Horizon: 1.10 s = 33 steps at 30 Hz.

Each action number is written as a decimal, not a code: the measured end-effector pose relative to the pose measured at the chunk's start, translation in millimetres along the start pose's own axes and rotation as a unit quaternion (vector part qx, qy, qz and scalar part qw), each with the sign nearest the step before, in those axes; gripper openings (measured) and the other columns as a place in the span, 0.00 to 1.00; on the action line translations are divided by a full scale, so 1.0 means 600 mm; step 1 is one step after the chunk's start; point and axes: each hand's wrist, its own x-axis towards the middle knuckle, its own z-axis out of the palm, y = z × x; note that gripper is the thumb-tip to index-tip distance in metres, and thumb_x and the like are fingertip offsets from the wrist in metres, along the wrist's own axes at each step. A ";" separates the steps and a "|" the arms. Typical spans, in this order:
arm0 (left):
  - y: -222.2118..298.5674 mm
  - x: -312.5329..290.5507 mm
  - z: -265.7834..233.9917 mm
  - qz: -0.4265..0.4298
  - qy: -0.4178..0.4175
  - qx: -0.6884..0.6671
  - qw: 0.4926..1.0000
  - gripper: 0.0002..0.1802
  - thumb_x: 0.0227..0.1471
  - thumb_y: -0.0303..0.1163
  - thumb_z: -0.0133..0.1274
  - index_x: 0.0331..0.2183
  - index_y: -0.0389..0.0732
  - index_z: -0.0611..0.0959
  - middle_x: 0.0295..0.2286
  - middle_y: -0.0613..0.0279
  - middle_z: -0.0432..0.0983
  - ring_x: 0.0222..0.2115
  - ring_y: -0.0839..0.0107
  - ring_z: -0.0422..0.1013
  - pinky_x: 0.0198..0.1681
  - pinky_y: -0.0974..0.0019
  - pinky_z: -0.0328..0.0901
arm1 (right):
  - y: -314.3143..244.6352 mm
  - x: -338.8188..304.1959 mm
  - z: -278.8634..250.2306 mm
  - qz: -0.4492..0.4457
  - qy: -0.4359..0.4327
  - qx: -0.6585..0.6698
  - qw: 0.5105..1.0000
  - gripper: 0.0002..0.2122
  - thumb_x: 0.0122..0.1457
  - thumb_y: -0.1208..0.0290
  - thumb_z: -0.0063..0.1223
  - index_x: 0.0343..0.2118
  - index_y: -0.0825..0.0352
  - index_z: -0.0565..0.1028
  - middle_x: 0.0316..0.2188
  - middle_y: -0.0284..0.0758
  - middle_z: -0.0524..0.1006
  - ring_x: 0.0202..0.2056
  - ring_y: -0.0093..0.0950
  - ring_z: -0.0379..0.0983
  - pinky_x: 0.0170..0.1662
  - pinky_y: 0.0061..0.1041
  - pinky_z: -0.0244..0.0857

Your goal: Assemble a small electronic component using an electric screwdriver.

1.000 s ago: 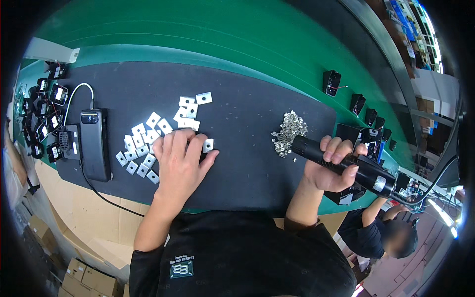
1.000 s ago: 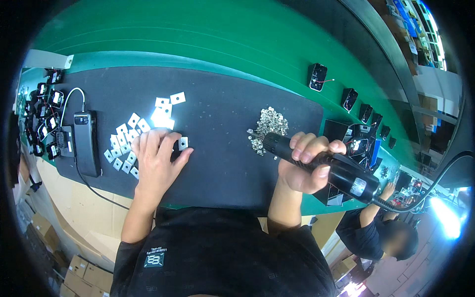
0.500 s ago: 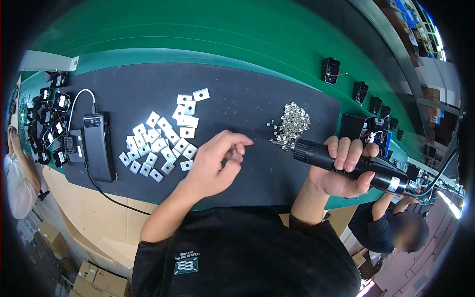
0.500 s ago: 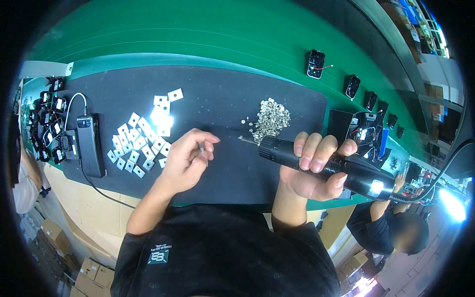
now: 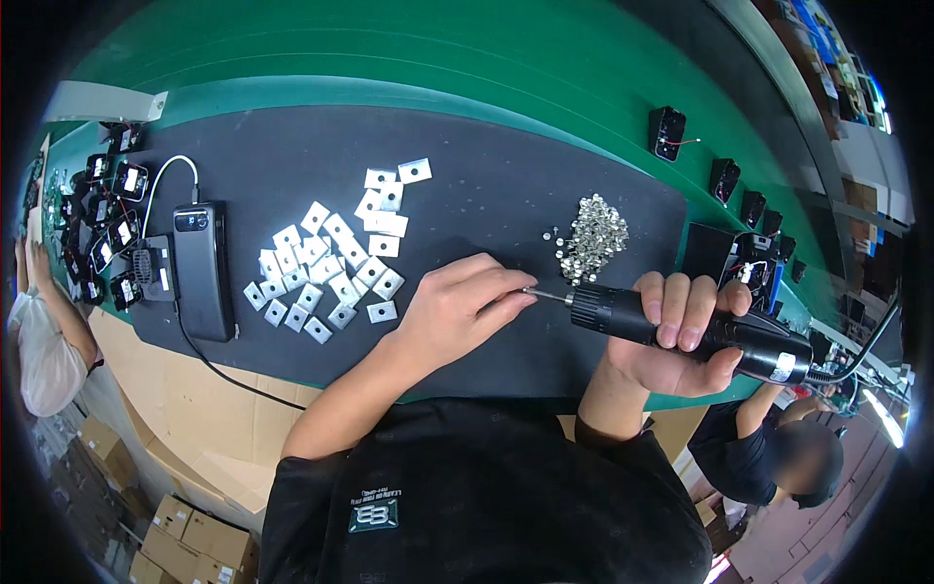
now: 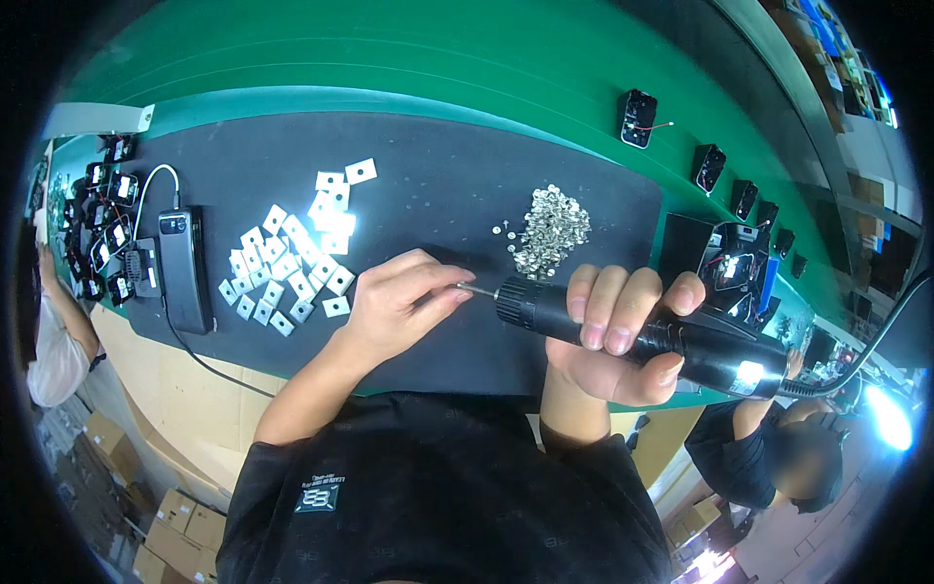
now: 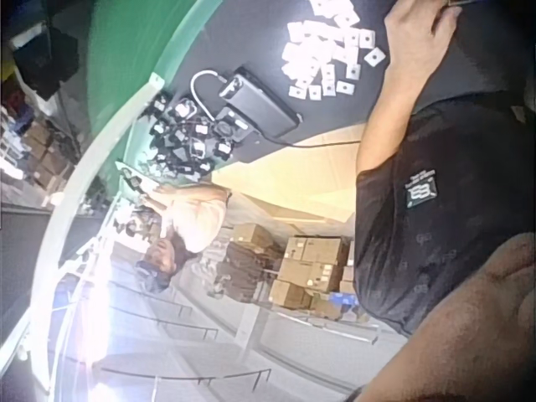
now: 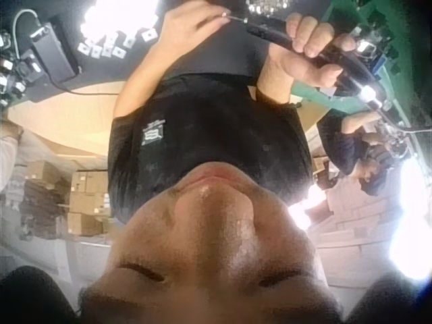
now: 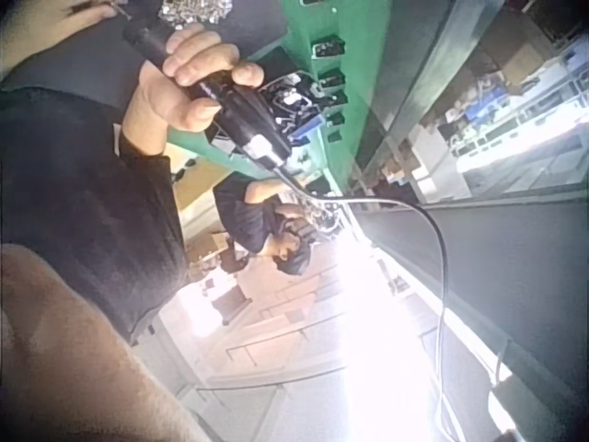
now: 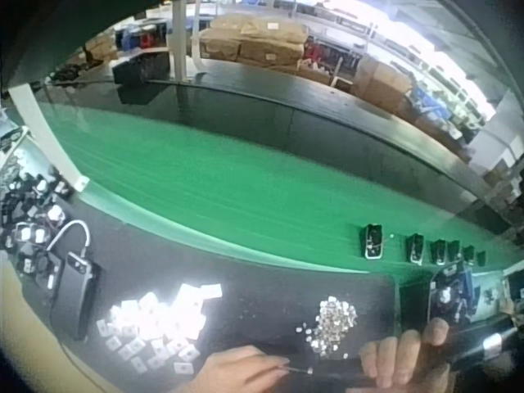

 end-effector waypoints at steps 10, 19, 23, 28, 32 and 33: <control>-0.011 -0.004 -0.002 0.043 0.025 0.031 0.998 0.09 0.42 0.26 0.62 0.31 0.37 0.83 0.23 0.62 0.74 0.22 0.67 0.72 0.25 0.68 0.67 | 0.015 -0.002 0.003 0.008 -0.010 -0.026 1.000 0.20 0.58 0.58 0.54 0.48 0.59 0.62 0.23 0.27 0.68 0.24 0.20 0.66 0.34 0.24 0.60; -0.016 -0.006 -0.008 0.053 0.011 0.032 0.998 0.10 0.40 0.25 0.64 0.30 0.36 0.83 0.24 0.59 0.76 0.23 0.65 0.73 0.24 0.67 0.67 | 0.019 0.001 0.002 0.025 -0.037 -0.029 0.999 0.21 0.57 0.58 0.54 0.50 0.59 0.62 0.22 0.26 0.67 0.23 0.20 0.65 0.33 0.23 0.59; -0.006 -0.005 -0.016 0.024 -0.001 0.029 0.999 0.11 0.40 0.27 0.64 0.31 0.38 0.83 0.22 0.60 0.74 0.22 0.66 0.72 0.24 0.67 0.66 | 0.022 0.003 -0.002 0.028 -0.026 -0.017 0.999 0.25 0.57 0.59 0.53 0.54 0.60 0.60 0.22 0.27 0.67 0.23 0.20 0.64 0.33 0.24 0.58; -0.012 -0.008 -0.052 -0.010 -0.023 0.099 0.995 0.10 0.42 0.29 0.63 0.32 0.39 0.83 0.21 0.62 0.72 0.20 0.68 0.71 0.23 0.68 0.66 | 0.008 -0.006 -0.012 0.032 -0.001 -0.004 0.999 0.25 0.57 0.61 0.52 0.55 0.61 0.60 0.22 0.28 0.66 0.23 0.20 0.63 0.33 0.23 0.57; -0.021 -0.008 -0.069 0.016 0.010 0.137 0.990 0.06 0.46 0.27 0.60 0.29 0.39 0.80 0.21 0.61 0.70 0.20 0.65 0.71 0.23 0.66 0.66 | 0.009 -0.015 -0.023 0.036 0.008 0.003 0.999 0.22 0.56 0.62 0.54 0.51 0.61 0.61 0.21 0.28 0.66 0.23 0.20 0.62 0.33 0.23 0.57; -0.020 -0.008 -0.073 0.002 0.011 0.136 0.991 0.06 0.46 0.27 0.59 0.30 0.39 0.80 0.21 0.61 0.70 0.20 0.65 0.71 0.23 0.66 0.66 | 0.009 -0.018 -0.025 0.041 0.015 0.000 0.999 0.21 0.56 0.62 0.54 0.50 0.61 0.62 0.21 0.28 0.66 0.22 0.20 0.62 0.32 0.23 0.57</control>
